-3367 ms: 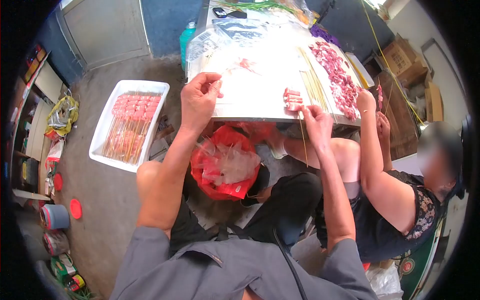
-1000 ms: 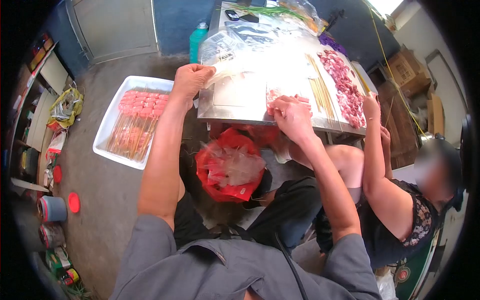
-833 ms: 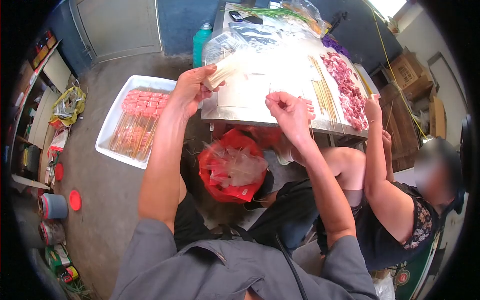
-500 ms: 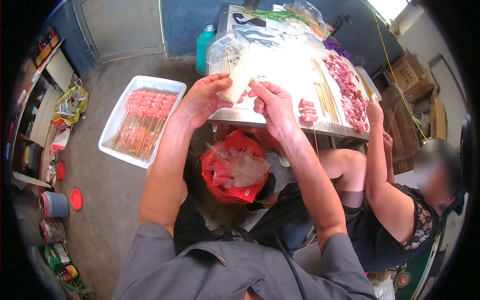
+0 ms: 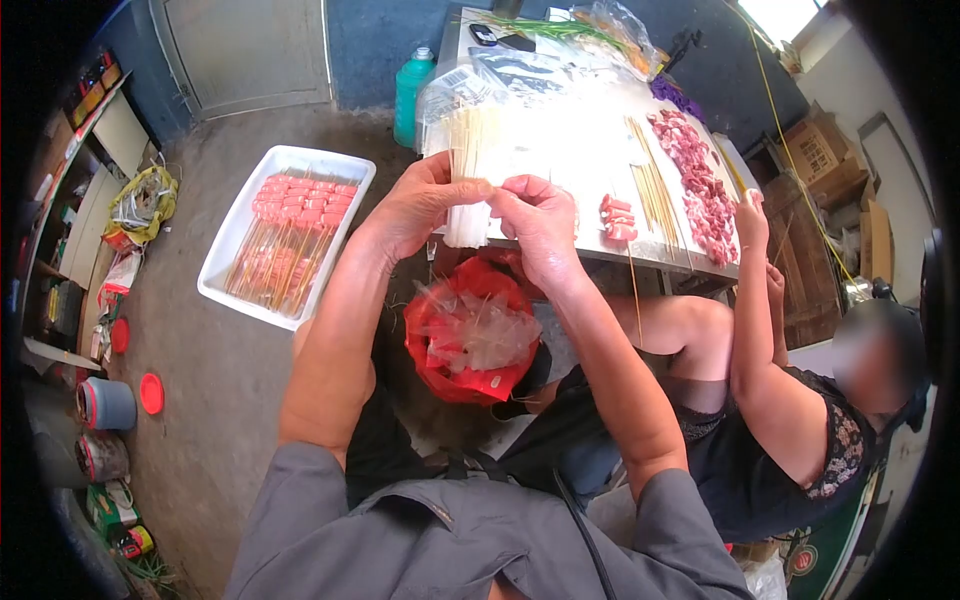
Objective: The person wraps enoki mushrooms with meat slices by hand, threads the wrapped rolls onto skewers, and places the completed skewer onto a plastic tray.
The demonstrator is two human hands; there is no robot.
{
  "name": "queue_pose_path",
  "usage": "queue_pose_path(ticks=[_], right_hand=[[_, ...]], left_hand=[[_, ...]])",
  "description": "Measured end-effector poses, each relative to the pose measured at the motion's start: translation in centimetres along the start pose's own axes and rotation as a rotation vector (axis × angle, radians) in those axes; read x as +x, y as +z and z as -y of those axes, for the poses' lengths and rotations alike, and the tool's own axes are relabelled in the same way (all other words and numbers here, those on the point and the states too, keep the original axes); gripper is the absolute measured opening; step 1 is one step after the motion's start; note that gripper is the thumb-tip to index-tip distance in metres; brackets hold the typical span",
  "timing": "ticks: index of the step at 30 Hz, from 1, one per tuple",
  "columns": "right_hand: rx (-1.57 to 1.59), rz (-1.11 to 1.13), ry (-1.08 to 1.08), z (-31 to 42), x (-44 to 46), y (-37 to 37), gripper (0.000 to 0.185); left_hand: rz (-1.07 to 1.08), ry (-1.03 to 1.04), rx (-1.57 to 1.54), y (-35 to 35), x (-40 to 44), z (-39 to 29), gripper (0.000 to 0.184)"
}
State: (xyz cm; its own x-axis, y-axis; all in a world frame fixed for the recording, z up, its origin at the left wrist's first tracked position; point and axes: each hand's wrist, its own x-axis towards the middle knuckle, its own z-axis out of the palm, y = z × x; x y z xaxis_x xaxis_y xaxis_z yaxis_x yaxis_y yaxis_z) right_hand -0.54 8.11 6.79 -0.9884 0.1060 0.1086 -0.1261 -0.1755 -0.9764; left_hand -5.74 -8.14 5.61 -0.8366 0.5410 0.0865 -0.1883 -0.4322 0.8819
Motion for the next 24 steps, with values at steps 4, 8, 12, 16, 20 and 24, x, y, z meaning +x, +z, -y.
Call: queue_pose_path(ticks=[4, 8, 12, 16, 20, 24], right_hand=[[0.103, -0.043, 0.033, -0.5, 0.0, -0.5, 0.008], [0.225, -0.048, 0.017, -1.1, -0.1, -0.5, 0.010], [0.327, -0.099, 0.008, -1.2, -0.2, -0.6, 0.012], [0.324, -0.126, 0.014, -0.9, -0.4, -0.8, 0.013], [0.394, -0.179, 0.001, -0.4, -0.2, -2.4, 0.013], [0.334, -0.227, 0.018, 0.0, -0.5, -3.3, 0.012]], left_hand=[[-0.086, 0.042, -0.015, 0.5, 0.0, 0.2, 0.036], [-0.075, 0.078, -0.018, 0.0, 0.5, 0.9, 0.039], [-0.211, 0.062, -0.019, -0.4, 1.0, 0.9, 0.027], [-0.314, 0.110, -0.016, -0.8, 2.0, 1.2, 0.020], [-0.373, 0.176, 0.180, -2.0, 3.3, 1.7, 0.017], [-0.426, 0.334, 0.580, -3.7, 6.8, 3.3, 0.027]])
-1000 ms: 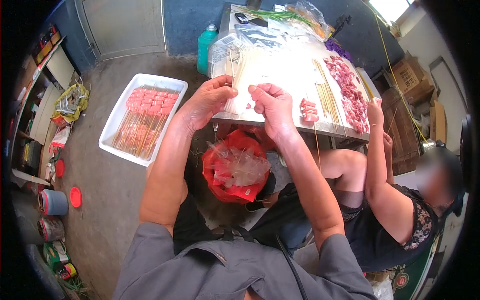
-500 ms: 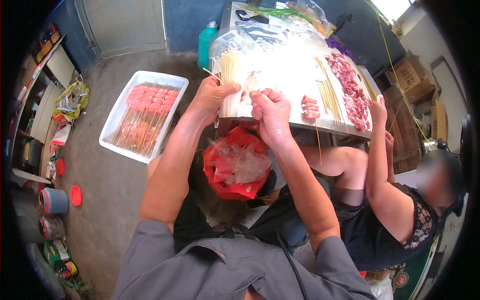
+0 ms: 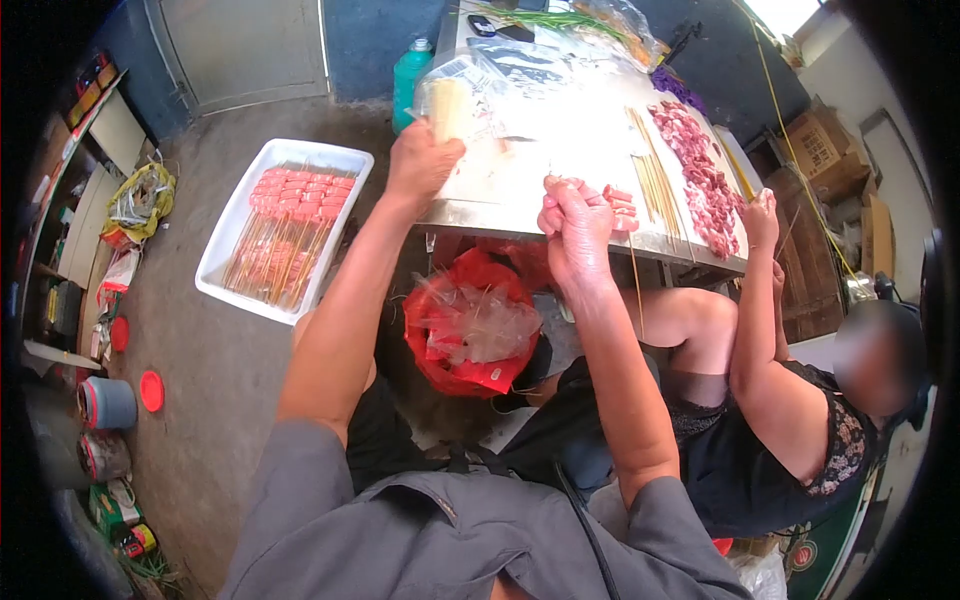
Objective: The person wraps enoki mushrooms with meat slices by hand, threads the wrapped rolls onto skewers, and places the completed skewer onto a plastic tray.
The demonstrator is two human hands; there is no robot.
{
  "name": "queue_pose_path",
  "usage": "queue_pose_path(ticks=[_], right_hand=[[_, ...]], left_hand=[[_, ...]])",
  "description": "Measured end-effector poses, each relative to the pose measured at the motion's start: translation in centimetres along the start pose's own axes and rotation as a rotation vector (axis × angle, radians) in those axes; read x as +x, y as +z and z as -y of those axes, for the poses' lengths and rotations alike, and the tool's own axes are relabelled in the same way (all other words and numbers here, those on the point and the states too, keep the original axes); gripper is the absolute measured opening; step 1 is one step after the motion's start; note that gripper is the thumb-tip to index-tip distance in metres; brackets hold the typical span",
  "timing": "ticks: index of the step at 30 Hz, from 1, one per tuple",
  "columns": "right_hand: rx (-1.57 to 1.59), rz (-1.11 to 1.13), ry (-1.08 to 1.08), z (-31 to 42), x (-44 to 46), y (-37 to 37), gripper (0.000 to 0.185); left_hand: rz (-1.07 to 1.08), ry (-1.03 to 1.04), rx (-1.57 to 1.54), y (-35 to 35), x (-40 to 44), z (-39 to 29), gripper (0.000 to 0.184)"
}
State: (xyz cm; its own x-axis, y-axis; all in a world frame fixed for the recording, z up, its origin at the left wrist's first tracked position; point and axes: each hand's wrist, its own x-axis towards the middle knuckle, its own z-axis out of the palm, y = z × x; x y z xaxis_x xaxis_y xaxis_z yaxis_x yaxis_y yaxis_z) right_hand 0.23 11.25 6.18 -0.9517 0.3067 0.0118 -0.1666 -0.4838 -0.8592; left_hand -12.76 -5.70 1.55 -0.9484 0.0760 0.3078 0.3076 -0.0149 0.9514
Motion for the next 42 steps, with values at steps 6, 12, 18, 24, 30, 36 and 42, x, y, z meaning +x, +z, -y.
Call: queue_pose_path(ticks=[6, 12, 18, 24, 30, 36, 42], right_hand=[[-0.132, 0.017, 0.039, -1.1, -1.6, -0.6, 0.017], [-0.227, -0.005, 0.032, -2.1, -1.1, -2.7, 0.013], [-0.202, 0.047, 0.050, -2.9, -1.4, -3.3, 0.011], [-0.198, 0.064, 0.106, -2.2, -2.5, -1.6, 0.007], [-0.183, 0.196, 0.090, -1.7, -2.8, -1.2, 0.004], [-0.322, 0.274, 0.002, -1.8, -2.8, -1.7, 0.006], [-0.374, 0.147, -0.163, -1.3, -4.7, -0.4, 0.017]], left_hand=[[-0.056, 0.200, 0.756, 0.9, -0.9, -1.7, 0.050], [-0.080, 0.228, 0.760, 0.0, -1.7, -2.3, 0.053], [-0.200, 0.329, 0.757, -1.3, -3.0, -3.0, 0.037], [0.426, 0.062, 0.260, -1.6, -6.2, -6.6, 0.026], [0.756, -0.036, 0.112, -1.2, -6.9, -6.6, 0.021], [0.671, -0.157, -0.005, -0.6, -7.2, -6.0, 0.015], [0.513, -0.216, -0.223, 0.3, -7.2, -6.2, 0.015]])
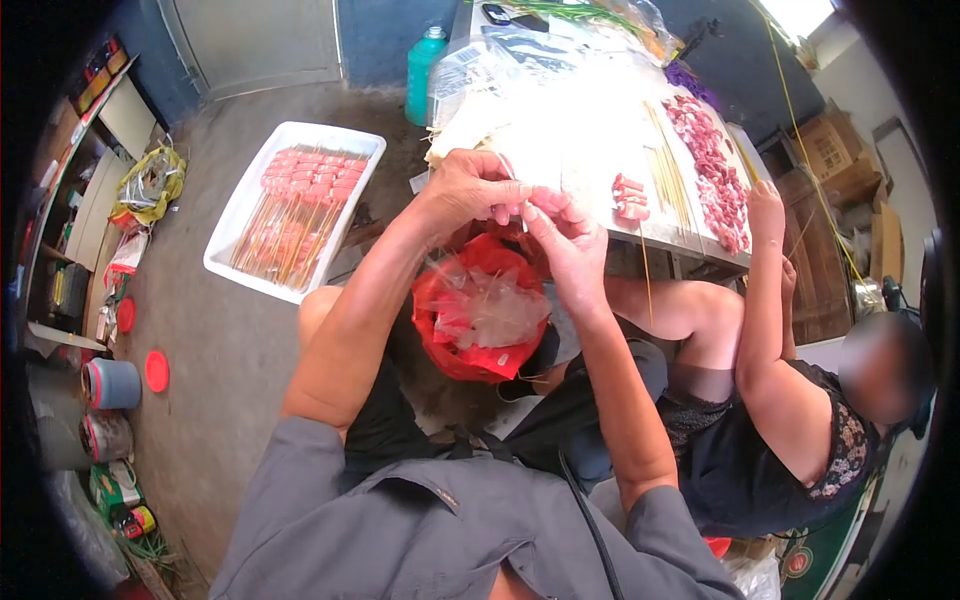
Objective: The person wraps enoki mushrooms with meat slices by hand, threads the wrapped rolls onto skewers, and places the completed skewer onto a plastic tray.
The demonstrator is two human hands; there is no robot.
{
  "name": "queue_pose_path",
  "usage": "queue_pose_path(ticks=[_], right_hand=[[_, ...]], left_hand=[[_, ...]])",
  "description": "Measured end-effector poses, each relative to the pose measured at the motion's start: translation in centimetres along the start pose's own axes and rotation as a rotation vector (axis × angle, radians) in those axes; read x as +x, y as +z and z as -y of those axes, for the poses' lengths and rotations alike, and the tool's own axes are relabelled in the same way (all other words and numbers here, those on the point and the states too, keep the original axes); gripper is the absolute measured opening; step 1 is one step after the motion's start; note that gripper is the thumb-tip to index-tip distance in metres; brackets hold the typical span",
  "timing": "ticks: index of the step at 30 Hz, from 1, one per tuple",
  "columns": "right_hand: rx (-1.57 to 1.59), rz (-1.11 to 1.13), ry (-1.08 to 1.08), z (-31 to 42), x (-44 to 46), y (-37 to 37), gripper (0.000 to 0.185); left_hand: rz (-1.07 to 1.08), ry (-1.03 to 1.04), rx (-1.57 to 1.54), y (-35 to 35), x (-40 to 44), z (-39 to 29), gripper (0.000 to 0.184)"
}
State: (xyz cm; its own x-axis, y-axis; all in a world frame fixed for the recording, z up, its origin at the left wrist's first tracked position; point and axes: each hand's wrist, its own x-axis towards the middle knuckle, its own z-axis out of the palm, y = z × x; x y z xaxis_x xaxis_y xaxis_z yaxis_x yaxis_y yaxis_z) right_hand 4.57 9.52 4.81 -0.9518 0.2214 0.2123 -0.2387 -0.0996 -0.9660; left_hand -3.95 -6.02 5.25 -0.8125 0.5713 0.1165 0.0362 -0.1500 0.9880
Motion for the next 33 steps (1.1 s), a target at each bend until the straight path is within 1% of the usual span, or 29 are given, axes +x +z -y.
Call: queue_pose_path(ticks=[2, 3, 4, 8, 9, 10, 11, 12, 13, 14, 15, 17, 18, 20, 21, 22, 24, 25, 27, 28, 30, 32, 33], right_hand=[[0.057, 0.147, -0.054, -0.4, -0.2, -0.2, 0.016], [0.060, 0.149, -0.051, -0.6, -0.2, -0.2, 0.016], [0.041, 0.105, -0.044, -0.7, -0.3, -0.3, 0.015], [-0.017, 0.012, -0.034, -2.3, -0.3, -1.5, 0.014], [-0.004, -0.043, -0.015, -2.3, -0.6, -1.3, 0.011], [-0.001, -0.042, -0.017, -2.5, -0.8, -1.6, 0.011], [-0.015, -0.061, 0.002, -2.9, -1.0, -2.3, 0.012], [-0.029, -0.084, 0.022, -3.4, -1.3, -2.8, 0.014], [-0.027, -0.088, 0.021, -3.8, -1.7, -3.1, 0.014], [-0.007, -0.124, 0.075, -4.1, -2.2, -3.4, 0.014], [0.014, -0.157, 0.127, -4.4, -2.7, -3.6, 0.015], [0.046, -0.174, 0.144, -5.0, -3.5, -4.0, 0.015], [0.072, -0.196, 0.170, -5.1, -4.1, -4.2, 0.016], [0.099, -0.190, 0.159, -5.1, -4.9, -4.6, 0.015], [0.107, -0.195, 0.165, -5.0, -5.4, -4.8, 0.015], [0.115, -0.201, 0.174, -5.0, -5.9, -5.0, 0.015], [0.142, -0.195, 0.184, -5.2, -6.7, -5.5, 0.015], [0.137, -0.209, 0.199, -5.2, -7.1, -5.7, 0.015], [0.142, -0.212, 0.230, -5.3, -7.8, -5.9, 0.014], [0.136, -0.212, 0.238, -5.3, -8.1, -6.1, 0.014], [0.154, -0.201, 0.236, -5.9, -8.6, -6.3, 0.014], [0.138, -0.216, 0.296, -6.1, -9.1, -6.0, 0.014], [0.148, -0.205, 0.309, -6.5, -9.3, -5.7, 0.014]], left_hand=[[-0.019, -0.020, -0.014, 0.5, 0.0, 0.2, 0.014], [-0.013, -0.005, -0.080, 0.8, 0.1, 0.6, 0.014], [-0.011, 0.011, -0.146, 1.0, 0.1, 1.0, 0.014], [-0.019, 0.051, -0.089, 1.0, -0.1, 1.2, 0.014], [-0.120, 0.121, 0.036, 0.5, -0.1, 1.1, 0.015], [-0.217, 0.192, 0.161, -0.1, 0.0, 0.9, 0.017], [-0.363, 0.263, 0.373, -1.7, 0.3, 0.6, 0.023], [-0.522, 0.250, 0.497, -2.9, 0.3, -0.2, 0.027], [-0.602, 0.261, 0.709, -4.0, 0.3, -1.0, 0.035], [-0.682, 0.269, 0.923, -4.7, 0.4, -1.5, 0.044], [-0.683, 0.270, 0.925, -4.9, 0.9, -1.1, 0.044], [-0.692, 0.259, 1.329, -4.9, 2.3, 0.6, 0.062], [-0.692, 0.262, 1.331, -4.5, 2.7, 0.8, 0.062], [-0.529, -0.001, 1.442, -3.6, 3.6, 1.2, 0.068], [-0.496, -0.067, 1.391, -3.7, 4.2, 1.1, 0.059], [-0.493, -0.065, 1.394, -3.9, 4.6, 1.0, 0.059], [-0.501, -0.044, 1.323, -4.9, 4.6, 0.9, 0.049], [-0.505, -0.050, 1.330, -6.0, 4.5, 0.7, 0.049], [-0.493, 0.101, 1.264, -8.6, 3.3, 0.5, 0.045], [-0.513, 0.077, 1.158, -9.1, 2.0, -0.9, 0.041], [-0.544, -0.179, 0.773, -11.3, -0.9, -3.6, 0.040], [-0.691, -0.041, 0.692, -15.4, -3.9, -3.1, 0.033], [-0.702, -0.054, 0.704, -16.6, -5.8, -3.2, 0.033]])
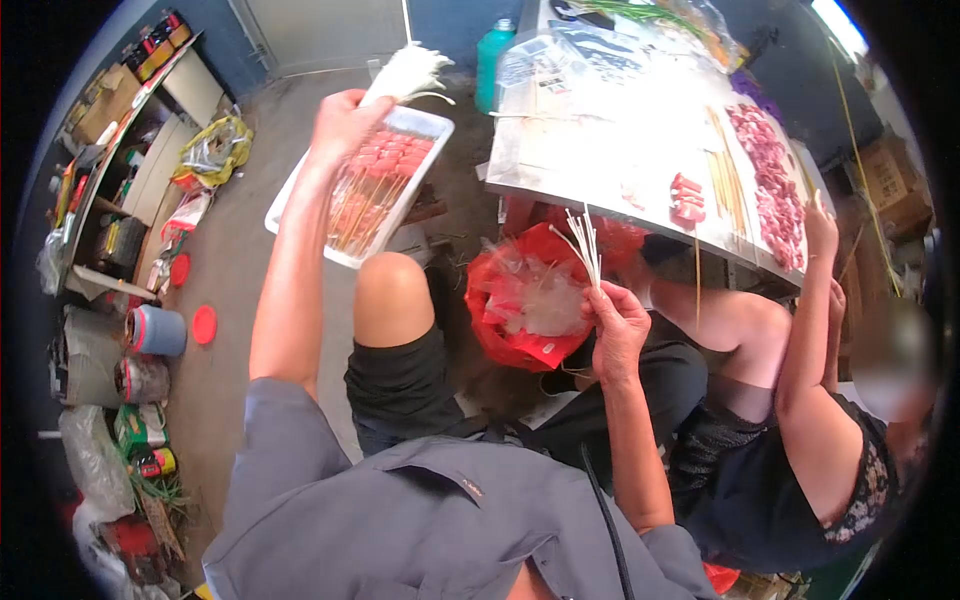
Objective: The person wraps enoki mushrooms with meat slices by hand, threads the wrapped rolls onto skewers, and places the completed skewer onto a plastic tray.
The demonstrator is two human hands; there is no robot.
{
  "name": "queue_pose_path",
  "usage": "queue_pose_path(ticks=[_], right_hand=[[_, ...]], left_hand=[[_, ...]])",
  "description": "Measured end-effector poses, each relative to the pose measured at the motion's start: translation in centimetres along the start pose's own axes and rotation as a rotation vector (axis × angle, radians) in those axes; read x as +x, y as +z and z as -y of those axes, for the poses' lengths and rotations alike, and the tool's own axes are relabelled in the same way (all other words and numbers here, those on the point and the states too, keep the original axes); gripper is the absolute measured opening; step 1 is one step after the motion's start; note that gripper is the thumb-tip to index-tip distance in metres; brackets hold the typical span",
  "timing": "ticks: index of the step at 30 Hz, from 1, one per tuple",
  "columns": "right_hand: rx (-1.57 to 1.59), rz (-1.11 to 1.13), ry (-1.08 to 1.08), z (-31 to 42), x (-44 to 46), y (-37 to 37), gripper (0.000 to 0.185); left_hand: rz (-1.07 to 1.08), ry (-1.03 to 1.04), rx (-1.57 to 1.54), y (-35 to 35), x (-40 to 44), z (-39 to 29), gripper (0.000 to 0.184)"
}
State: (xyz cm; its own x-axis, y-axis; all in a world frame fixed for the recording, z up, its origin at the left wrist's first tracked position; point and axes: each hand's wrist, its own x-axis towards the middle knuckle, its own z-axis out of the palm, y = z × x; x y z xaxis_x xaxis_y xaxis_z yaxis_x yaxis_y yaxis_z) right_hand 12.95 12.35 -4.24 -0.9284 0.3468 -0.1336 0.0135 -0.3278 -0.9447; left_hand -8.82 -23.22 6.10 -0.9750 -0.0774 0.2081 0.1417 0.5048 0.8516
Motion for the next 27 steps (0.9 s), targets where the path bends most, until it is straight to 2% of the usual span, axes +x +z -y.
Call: queue_pose_path(ticks=[2, 4, 9, 12, 14, 15, 17, 18, 20, 22, 23, 24, 25, 27], right_hand=[[0.010, 0.035, -0.001, -0.8, -0.1, 0.5, 0.014], [0.021, 0.063, 0.011, -1.2, -0.4, 1.2, 0.014], [0.019, 0.107, 0.031, -1.8, -0.7, 1.9, 0.014], [-0.019, 0.118, 0.033, -2.1, -0.8, 1.6, 0.014], [-0.003, 0.112, 0.046, -2.4, -0.9, 1.3, 0.014], [-0.005, 0.112, 0.046, -2.6, -0.9, 1.2, 0.014], [-0.002, 0.099, 0.070, -2.9, -1.0, 1.0, 0.014], [-0.002, 0.100, 0.070, -3.0, -1.0, 1.0, 0.014], [0.010, 0.110, 0.080, -3.2, -1.0, 1.2, 0.013], [0.007, 0.114, 0.073, -2.9, -1.0, 1.7, 0.013], [0.001, 0.122, 0.067, -2.6, -1.0, 2.0, 0.013], [0.000, 0.122, 0.065, -2.2, -0.9, 2.3, 0.013], [-0.031, 0.138, 0.042, -1.7, -0.9, 2.7, 0.013], [-0.063, 0.137, 0.019, -1.3, -0.8, 3.4, 0.013]], left_hand=[[-0.166, -0.056, 0.073, -3.1, -2.1, 1.5, 0.032], [-0.219, -0.049, 0.168, -4.3, -3.6, 5.1, 0.036], [-0.288, 0.021, 0.396, -1.7, -7.2, 13.3, 0.045], [-0.189, -0.048, 0.561, 0.2, -8.9, 14.5, 0.046], [-0.056, -0.010, 0.616, 0.7, -9.5, 15.8, 0.043], [-0.055, -0.011, 0.614, 0.7, -9.5, 16.4, 0.043], [0.041, 0.085, 0.741, 0.5, -9.5, 17.5, 0.034], [0.041, 0.084, 0.741, 0.6, -9.4, 17.3, 0.034], [-0.298, 0.281, 0.678, 0.8, -9.1, 16.9, 0.026], [-0.290, 0.257, 0.558, 0.5, -8.6, 13.3, 0.023], [-0.285, 0.228, 0.437, 0.2, -8.4, 10.4, 0.019], [-0.275, 0.287, 0.277, 0.3, -8.8, 6.1, 0.015], [-0.276, 0.292, 0.277, 0.4, -9.2, 3.1, 0.015], [-0.151, 0.540, 0.140, 1.3, -10.1, -1.6, 0.014]])
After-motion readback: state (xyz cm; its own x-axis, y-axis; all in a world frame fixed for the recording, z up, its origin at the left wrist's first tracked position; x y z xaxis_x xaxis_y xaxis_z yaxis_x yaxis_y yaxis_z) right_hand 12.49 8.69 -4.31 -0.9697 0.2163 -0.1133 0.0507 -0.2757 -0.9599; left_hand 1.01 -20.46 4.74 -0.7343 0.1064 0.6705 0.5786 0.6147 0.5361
